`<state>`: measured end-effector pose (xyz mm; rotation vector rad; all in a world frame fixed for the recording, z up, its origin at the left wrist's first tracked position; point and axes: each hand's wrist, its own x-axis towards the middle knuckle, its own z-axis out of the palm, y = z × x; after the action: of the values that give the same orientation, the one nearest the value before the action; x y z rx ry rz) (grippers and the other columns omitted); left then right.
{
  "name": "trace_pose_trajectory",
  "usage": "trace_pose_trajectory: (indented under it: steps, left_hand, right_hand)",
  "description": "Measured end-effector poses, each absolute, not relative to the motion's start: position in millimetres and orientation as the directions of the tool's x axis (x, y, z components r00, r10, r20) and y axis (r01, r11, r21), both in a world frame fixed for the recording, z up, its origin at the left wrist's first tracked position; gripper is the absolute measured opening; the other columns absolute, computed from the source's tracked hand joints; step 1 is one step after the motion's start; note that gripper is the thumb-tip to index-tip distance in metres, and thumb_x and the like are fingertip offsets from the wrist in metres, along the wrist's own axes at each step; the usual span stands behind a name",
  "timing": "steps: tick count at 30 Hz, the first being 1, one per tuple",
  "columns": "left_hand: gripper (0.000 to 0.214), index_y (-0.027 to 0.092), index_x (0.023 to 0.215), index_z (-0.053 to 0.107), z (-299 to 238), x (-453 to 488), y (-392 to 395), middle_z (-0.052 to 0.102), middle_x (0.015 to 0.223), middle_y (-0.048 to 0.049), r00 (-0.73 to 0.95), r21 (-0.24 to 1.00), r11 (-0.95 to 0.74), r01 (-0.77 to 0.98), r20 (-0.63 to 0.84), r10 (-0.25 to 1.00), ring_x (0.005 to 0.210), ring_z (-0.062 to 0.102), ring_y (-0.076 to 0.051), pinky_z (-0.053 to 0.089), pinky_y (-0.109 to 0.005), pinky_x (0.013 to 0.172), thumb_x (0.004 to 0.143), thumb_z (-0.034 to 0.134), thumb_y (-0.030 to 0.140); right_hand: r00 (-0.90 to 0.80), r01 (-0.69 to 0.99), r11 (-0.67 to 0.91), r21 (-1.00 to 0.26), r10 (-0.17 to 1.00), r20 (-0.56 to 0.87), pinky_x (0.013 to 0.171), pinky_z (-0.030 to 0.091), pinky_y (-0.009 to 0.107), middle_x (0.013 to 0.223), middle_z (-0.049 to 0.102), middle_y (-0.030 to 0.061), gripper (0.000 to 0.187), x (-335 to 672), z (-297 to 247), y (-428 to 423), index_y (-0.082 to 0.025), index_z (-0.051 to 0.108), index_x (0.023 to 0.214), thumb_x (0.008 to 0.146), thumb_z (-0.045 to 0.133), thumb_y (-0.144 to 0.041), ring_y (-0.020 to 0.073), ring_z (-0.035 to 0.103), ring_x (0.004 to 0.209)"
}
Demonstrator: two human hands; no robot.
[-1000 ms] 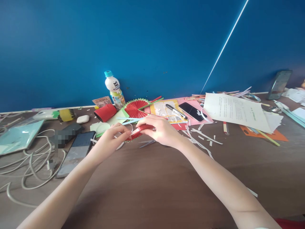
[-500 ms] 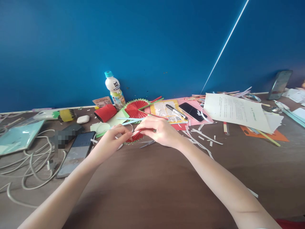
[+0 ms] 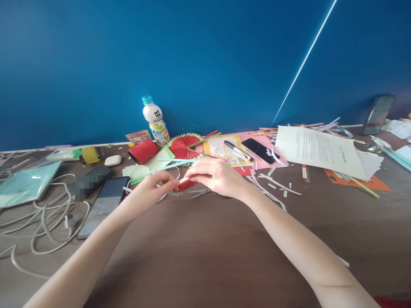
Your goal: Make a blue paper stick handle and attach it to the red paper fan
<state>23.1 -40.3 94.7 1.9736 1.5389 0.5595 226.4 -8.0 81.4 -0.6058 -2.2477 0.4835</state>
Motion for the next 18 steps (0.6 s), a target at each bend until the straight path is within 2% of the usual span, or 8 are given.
trace_pose_trajectory:
  steps: [5, 18]
  left_hand:
    - [0.032, 0.019, 0.064, 0.057, 95.7, 21.6, -41.0, 0.055, 0.067, 0.0026, 0.233, 0.668, -0.144, 0.73, -0.046, 0.971, 0.06, 0.046, -0.012, 0.033, -0.024, 0.055, 0.08, 0.043, 0.043]
    - [0.038, 0.018, 0.064, 0.058, 95.3, 21.6, -41.8, 0.052, 0.064, 0.0021, 0.237, 0.678, -0.141, 0.721, -0.051, 0.97, 0.058, 0.044, -0.011, 0.031, -0.025, 0.053, 0.08, 0.043, 0.049]
  right_hand:
    - [-0.609, 0.262, 0.839, -0.477, 0.527, 0.593, 0.075, 0.049, 0.031, 0.087, 0.067, 0.0038, 0.015, 227.5, 84.9, -8.5, -0.021, 0.067, 0.089, 0.084, 0.053, -0.018, 0.0148, 0.06, 0.081]
    - [-0.578, 0.213, 0.829, -0.517, 0.533, 0.618, 0.074, 0.05, 0.033, 0.089, 0.067, 0.0053, 0.015, 232.6, 87.6, -9.6, -0.021, 0.067, 0.09, 0.082, 0.056, -0.016, 0.0155, 0.06, 0.081]
